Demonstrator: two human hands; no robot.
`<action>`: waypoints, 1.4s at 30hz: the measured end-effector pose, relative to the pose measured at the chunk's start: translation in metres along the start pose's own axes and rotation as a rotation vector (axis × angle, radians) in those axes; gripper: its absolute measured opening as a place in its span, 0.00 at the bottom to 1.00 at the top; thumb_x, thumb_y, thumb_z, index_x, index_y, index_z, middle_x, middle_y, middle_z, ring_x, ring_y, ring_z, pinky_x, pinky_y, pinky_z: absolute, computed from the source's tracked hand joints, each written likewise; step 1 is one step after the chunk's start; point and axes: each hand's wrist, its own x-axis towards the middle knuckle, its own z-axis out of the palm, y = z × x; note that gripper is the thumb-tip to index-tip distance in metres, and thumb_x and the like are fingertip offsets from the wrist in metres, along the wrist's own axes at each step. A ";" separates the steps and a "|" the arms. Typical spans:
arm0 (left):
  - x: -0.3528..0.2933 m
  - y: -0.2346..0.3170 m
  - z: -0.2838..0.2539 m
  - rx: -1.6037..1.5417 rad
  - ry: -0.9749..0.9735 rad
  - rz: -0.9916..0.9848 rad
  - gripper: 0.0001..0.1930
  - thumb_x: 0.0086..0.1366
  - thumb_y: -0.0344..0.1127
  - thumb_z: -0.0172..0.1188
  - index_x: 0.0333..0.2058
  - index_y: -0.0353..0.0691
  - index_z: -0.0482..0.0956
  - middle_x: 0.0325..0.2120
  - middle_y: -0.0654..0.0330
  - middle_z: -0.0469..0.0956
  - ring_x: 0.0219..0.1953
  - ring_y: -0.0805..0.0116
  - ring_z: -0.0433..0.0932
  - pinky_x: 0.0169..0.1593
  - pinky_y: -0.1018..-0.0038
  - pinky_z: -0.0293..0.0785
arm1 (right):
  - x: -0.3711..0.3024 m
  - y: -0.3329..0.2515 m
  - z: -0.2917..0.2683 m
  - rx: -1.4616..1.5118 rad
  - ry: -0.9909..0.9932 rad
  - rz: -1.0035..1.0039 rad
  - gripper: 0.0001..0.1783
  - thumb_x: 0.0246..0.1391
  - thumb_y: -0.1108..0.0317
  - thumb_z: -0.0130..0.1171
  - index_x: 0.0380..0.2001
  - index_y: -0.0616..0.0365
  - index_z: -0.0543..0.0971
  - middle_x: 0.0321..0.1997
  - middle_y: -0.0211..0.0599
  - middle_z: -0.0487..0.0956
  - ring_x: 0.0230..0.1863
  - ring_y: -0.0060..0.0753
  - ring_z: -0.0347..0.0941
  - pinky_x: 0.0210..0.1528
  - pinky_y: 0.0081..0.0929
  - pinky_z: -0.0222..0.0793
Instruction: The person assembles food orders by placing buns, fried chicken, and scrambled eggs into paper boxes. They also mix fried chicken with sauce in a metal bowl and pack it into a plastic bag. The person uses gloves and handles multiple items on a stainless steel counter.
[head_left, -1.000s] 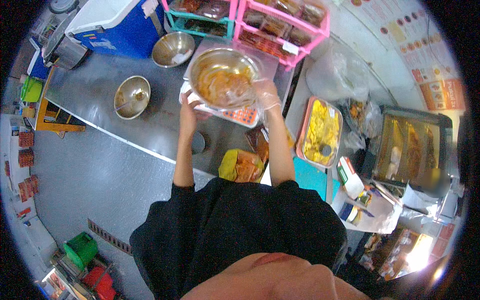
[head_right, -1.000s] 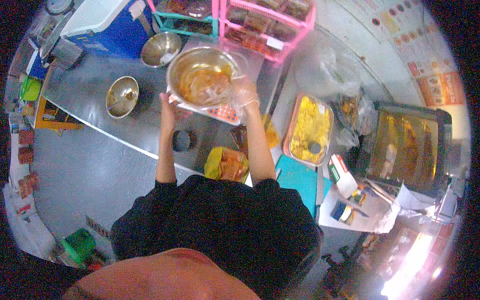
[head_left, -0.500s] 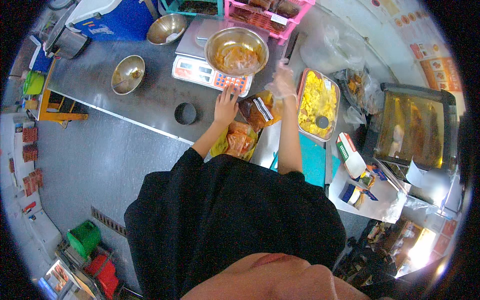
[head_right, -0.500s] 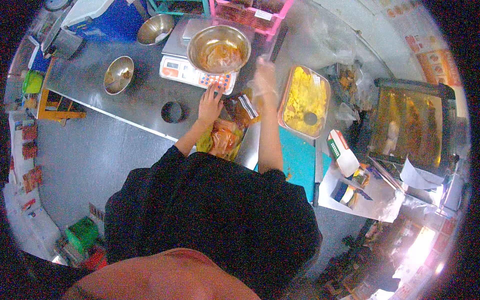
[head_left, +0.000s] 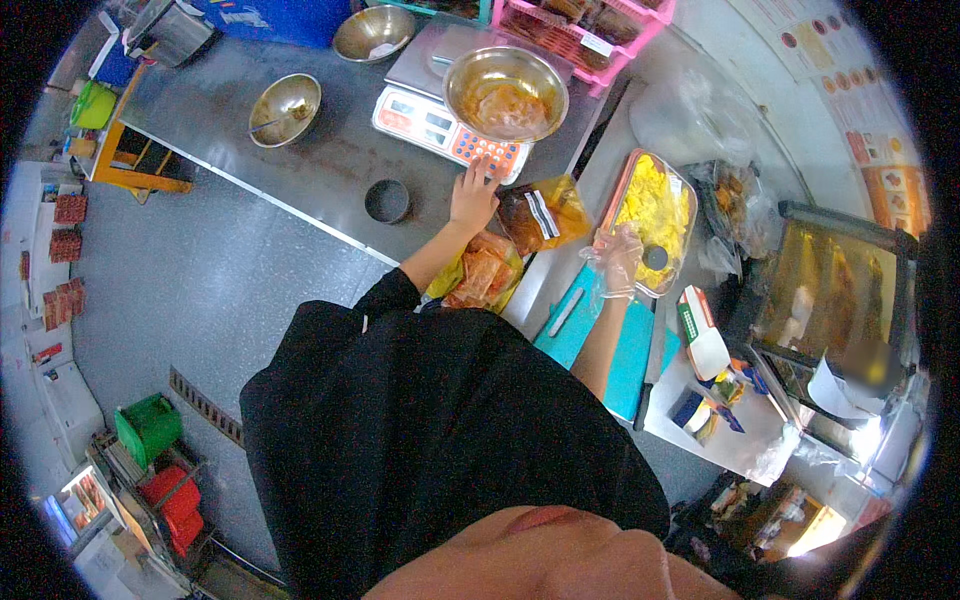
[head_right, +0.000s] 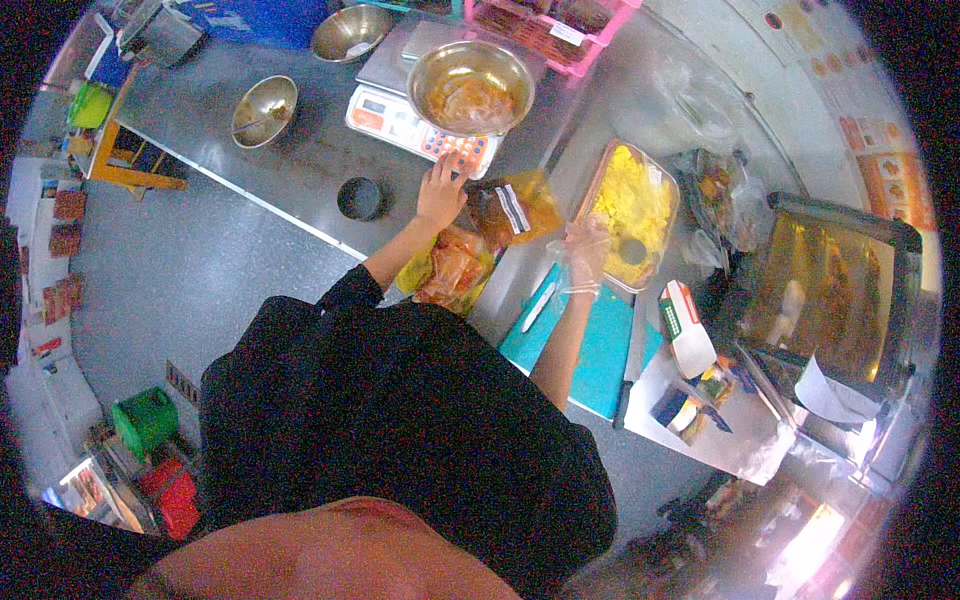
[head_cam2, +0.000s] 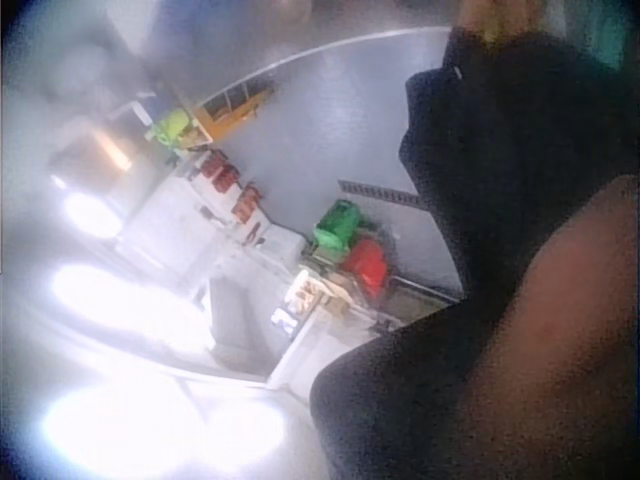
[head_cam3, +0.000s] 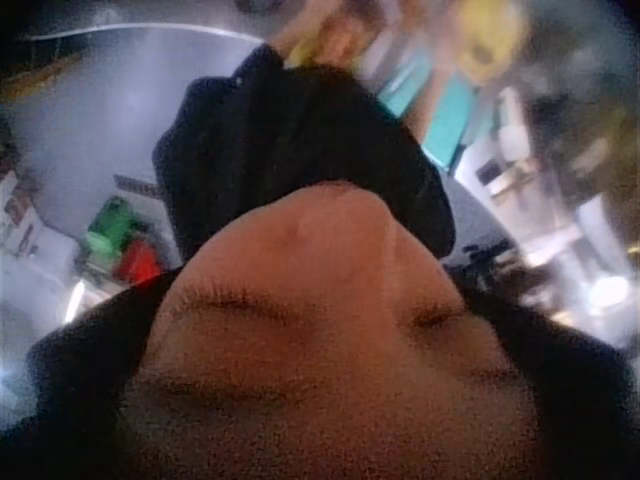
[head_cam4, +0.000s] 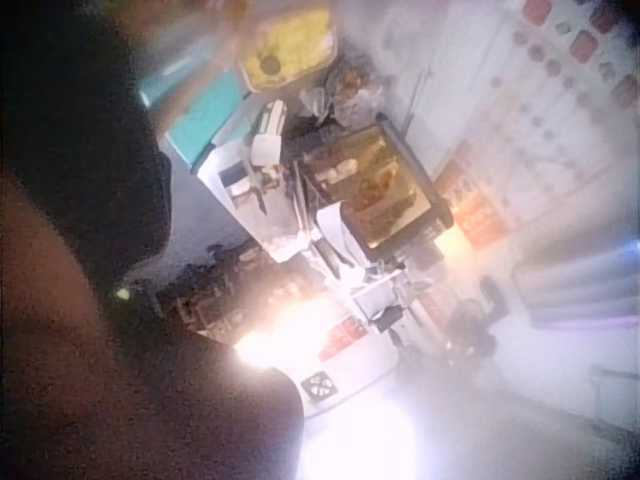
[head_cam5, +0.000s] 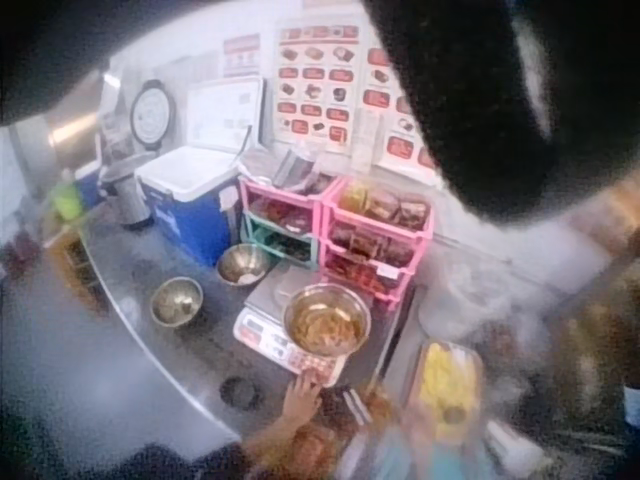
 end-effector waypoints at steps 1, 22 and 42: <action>0.000 0.001 0.001 0.040 -0.034 -0.020 0.37 0.50 0.37 0.60 0.61 0.57 0.58 0.61 0.56 0.53 0.62 0.53 0.55 0.55 0.57 0.62 | -0.006 -0.008 0.001 0.016 0.035 -0.004 0.14 0.58 0.60 0.52 0.32 0.62 0.74 0.26 0.36 0.75 0.24 0.33 0.72 0.26 0.29 0.69; 0.003 0.013 0.024 0.044 -0.013 -0.140 0.33 0.50 0.39 0.62 0.57 0.53 0.64 0.58 0.54 0.57 0.56 0.52 0.61 0.53 0.59 0.66 | -0.050 0.048 -0.106 -0.575 0.122 -0.351 0.28 0.58 0.47 0.46 0.44 0.65 0.68 0.32 0.44 0.80 0.23 0.31 0.76 0.16 0.25 0.70; 0.150 0.098 0.057 -1.734 0.407 -0.370 0.27 0.66 0.39 0.50 0.58 0.29 0.55 0.56 0.43 0.61 0.56 0.50 0.64 0.57 0.61 0.70 | -0.141 0.008 -0.343 -0.385 0.582 -0.119 0.24 0.61 0.50 0.44 0.39 0.65 0.72 0.29 0.41 0.78 0.24 0.30 0.75 0.30 0.30 0.71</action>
